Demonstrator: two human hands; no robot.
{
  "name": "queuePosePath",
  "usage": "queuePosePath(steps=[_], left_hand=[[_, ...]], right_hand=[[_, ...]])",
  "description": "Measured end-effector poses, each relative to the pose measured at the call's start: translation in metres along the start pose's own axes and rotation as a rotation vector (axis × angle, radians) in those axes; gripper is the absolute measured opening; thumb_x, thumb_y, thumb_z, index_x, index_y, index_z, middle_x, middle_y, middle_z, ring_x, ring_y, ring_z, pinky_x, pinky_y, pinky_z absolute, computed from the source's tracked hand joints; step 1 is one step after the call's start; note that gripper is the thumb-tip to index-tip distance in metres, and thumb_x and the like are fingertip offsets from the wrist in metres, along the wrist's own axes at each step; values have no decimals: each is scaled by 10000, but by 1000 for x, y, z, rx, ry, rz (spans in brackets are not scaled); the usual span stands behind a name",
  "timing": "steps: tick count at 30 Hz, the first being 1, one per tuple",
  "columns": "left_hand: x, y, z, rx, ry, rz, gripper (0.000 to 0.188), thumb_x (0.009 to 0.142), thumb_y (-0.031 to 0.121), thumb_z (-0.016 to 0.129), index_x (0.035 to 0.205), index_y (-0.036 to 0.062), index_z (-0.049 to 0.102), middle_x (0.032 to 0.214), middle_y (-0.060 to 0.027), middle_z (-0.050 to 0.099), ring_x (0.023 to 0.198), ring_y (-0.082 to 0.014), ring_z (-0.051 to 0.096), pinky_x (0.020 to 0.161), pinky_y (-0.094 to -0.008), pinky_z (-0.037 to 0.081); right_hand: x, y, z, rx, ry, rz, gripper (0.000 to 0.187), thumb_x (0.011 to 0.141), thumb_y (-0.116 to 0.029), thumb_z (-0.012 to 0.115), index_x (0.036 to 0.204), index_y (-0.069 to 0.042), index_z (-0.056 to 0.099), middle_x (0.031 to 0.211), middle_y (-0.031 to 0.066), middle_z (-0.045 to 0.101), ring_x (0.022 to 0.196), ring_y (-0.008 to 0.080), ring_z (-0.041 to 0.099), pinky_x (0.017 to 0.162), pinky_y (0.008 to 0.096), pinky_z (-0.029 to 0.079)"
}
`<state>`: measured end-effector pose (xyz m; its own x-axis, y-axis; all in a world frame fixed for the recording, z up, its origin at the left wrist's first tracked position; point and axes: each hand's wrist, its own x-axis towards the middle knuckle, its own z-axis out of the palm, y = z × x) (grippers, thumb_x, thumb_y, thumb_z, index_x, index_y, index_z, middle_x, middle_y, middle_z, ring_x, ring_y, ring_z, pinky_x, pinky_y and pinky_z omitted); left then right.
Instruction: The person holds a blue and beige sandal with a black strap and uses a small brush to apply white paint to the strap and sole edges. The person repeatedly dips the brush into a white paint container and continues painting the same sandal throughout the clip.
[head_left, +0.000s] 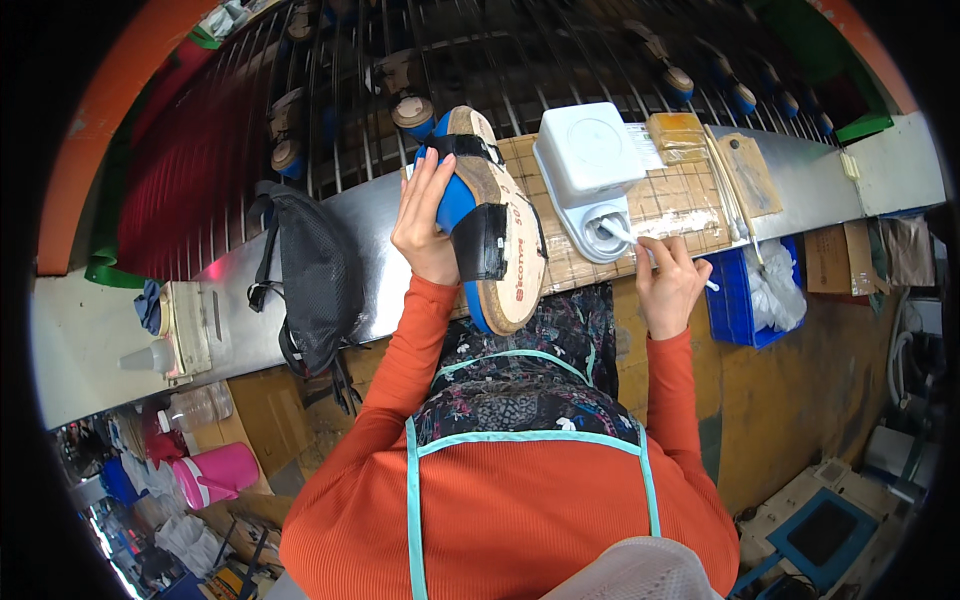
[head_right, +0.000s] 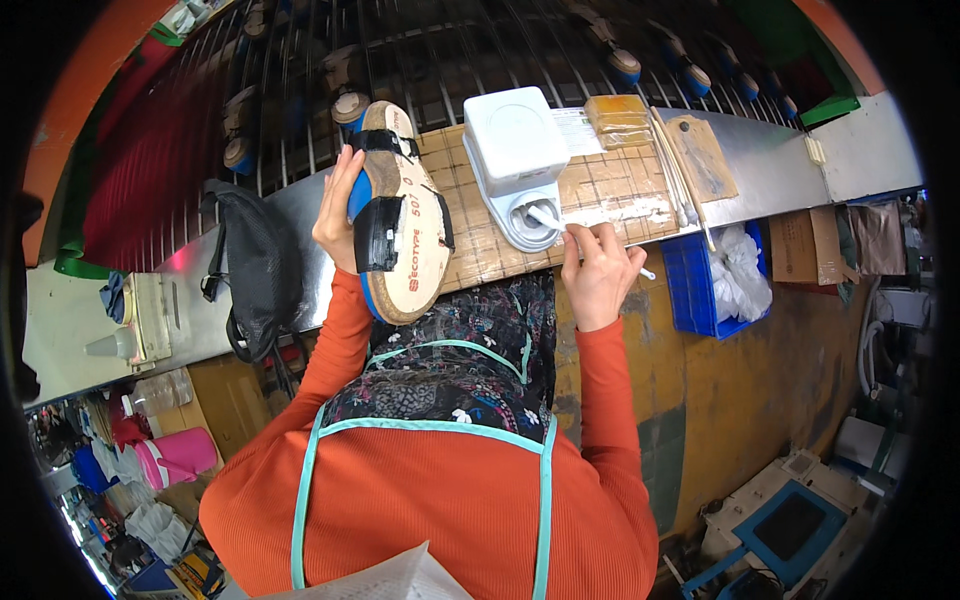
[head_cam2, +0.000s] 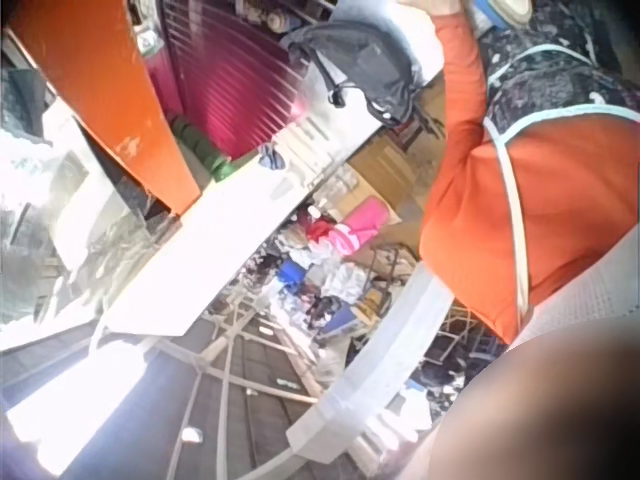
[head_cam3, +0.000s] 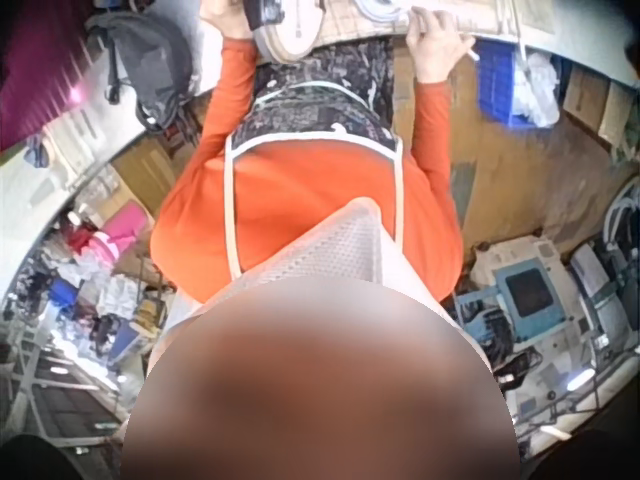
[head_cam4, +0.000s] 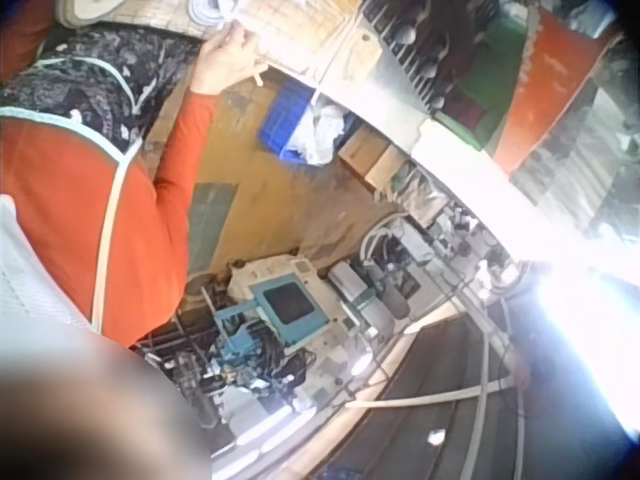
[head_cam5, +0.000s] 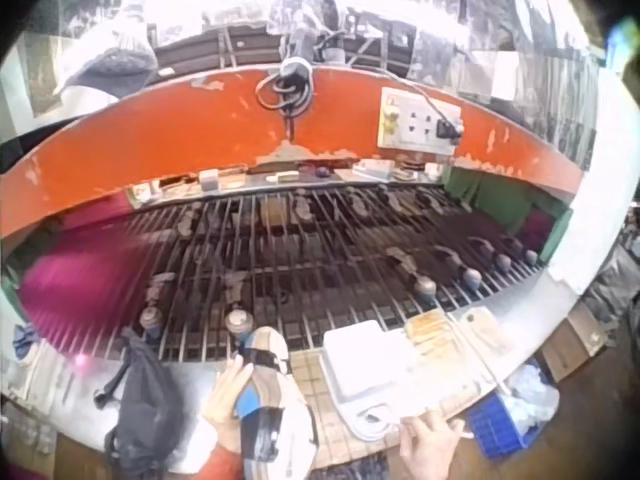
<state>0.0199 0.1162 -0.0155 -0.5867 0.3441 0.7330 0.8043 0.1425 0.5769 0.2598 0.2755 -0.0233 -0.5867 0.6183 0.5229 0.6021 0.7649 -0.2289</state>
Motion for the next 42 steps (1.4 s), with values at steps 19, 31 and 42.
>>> queuePosePath(steps=[19,31,42], left_hand=[[0,1,0,42,-30,16,600,632,20,775,1208,145,664,1275,-136,615,1193,-330,579,1031,-441,427],[-1,-1,-8,144,21,38,670,607,11,783,1240,184,648,1308,-126,595,1204,-346,565,1035,-473,420],[4,-4,-12,184,58,54,665,622,9,765,1247,205,644,1296,-115,605,1197,-340,572,1024,-474,430]], right_hand=[[-12,-78,-63,1099,-150,199,170,773,-9,741,940,16,727,907,102,613,846,177,577,754,285,456],[-15,-108,-52,1011,16,170,180,790,9,741,970,-10,731,914,68,595,818,131,560,706,232,442],[-2,-114,-48,662,203,-26,211,769,6,752,973,-45,738,945,56,619,792,138,565,766,270,394]])
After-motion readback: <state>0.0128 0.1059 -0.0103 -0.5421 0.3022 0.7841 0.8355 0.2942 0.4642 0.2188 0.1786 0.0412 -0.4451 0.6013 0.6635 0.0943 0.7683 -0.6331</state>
